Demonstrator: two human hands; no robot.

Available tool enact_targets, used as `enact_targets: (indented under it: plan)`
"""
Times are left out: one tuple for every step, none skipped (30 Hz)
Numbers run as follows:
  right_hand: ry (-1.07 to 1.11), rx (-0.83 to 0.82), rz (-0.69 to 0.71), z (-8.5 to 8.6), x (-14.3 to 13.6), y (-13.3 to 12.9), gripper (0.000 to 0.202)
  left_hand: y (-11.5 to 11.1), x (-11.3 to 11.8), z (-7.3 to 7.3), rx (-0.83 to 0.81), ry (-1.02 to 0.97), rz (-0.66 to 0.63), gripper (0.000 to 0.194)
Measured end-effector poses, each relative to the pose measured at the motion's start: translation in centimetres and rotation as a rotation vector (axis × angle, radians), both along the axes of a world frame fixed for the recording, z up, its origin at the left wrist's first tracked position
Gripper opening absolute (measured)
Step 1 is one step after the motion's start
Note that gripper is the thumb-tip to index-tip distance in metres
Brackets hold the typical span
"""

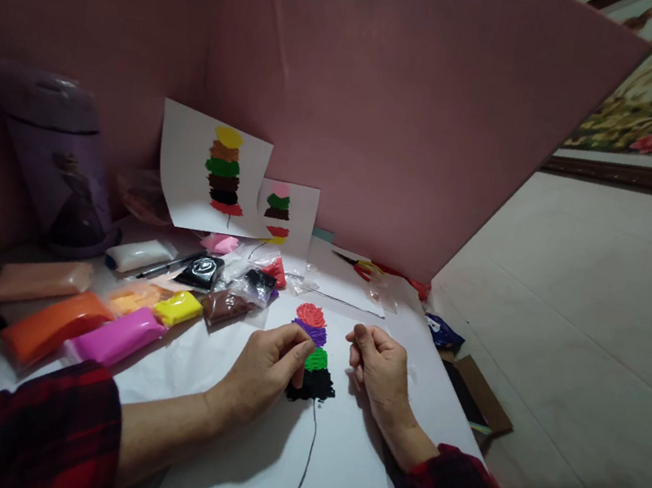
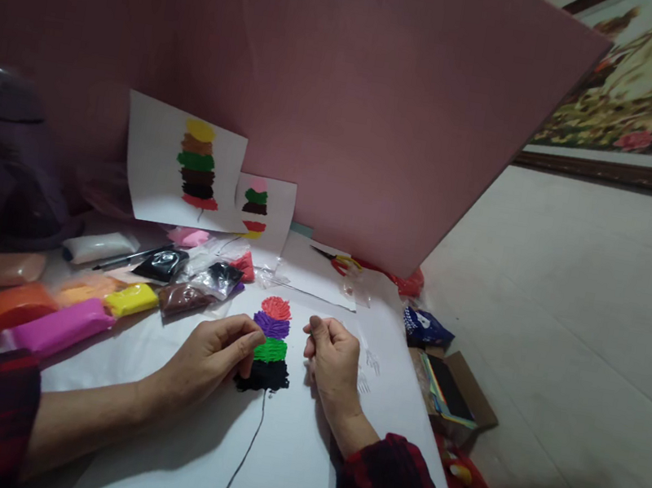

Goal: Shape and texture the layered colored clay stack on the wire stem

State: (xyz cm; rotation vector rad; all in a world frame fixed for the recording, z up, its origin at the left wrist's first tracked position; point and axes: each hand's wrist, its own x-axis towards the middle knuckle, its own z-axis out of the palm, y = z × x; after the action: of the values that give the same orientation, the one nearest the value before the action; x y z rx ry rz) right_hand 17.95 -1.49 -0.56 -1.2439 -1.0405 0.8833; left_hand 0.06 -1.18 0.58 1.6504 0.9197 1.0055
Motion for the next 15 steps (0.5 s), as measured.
enact_targets:
  plan:
    - [0.018, 0.006, -0.009, -0.05, 0.01, 0.05, 0.039, 0.01, 0.01, 0.03, -0.004, 0.005, 0.001, 0.025]
    - [0.036, 0.011, -0.012, -0.14, 0.04, 0.12, 0.037, 0.02, 0.02, 0.06, -0.007, 0.008, 0.004, 0.025]
    - [0.052, 0.014, -0.008, -0.24, 0.08, 0.20, 0.034, 0.02, 0.03, 0.08, -0.010, 0.009, 0.006, 0.025]
    - [0.064, 0.015, 0.003, -0.35, 0.13, 0.27, 0.033, 0.02, 0.03, 0.09, -0.012, 0.009, 0.008, 0.026]
    - [0.073, 0.018, 0.016, -0.45, 0.19, 0.34, 0.032, 0.03, 0.04, 0.08, -0.015, 0.009, 0.007, 0.026]
    - [0.077, 0.023, 0.026, -0.53, 0.24, 0.40, 0.033, 0.04, 0.06, 0.06, -0.017, 0.010, 0.006, 0.026]
    - [0.077, 0.031, 0.030, -0.57, 0.27, 0.44, 0.033, 0.06, 0.07, 0.03, -0.020, 0.010, 0.005, 0.027]
    - [0.074, 0.039, 0.027, -0.58, 0.29, 0.46, 0.034, 0.09, 0.08, -0.01, -0.026, 0.009, 0.007, 0.027]
    - [0.070, 0.046, 0.020, -0.56, 0.29, 0.46, 0.034, 0.13, 0.09, -0.06, -0.032, 0.003, 0.016, 0.027]
    - [0.065, 0.049, 0.012, -0.51, 0.28, 0.45, 0.034, 0.20, 0.08, -0.10, -0.041, -0.013, 0.033, 0.027]
    - [0.061, 0.045, 0.007, -0.45, 0.25, 0.44, 0.032, 0.28, 0.07, -0.13, -0.052, -0.038, 0.059, 0.028]
    - [0.058, 0.035, 0.004, -0.39, 0.23, 0.42, 0.031, 0.39, 0.04, -0.16, -0.066, -0.069, 0.090, 0.028]
    - [0.059, 0.022, 0.002, -0.35, 0.20, 0.40, 0.029, 0.51, 0.00, -0.19, -0.082, -0.102, 0.121, 0.027]
    - [0.062, 0.009, 0.001, -0.32, 0.17, 0.39, 0.028, 0.65, -0.04, -0.20, -0.098, -0.131, 0.150, 0.027]
    - [0.066, -0.003, 0.001, -0.33, 0.16, 0.39, 0.028, 0.80, -0.09, -0.22, -0.115, -0.155, 0.173, 0.026]
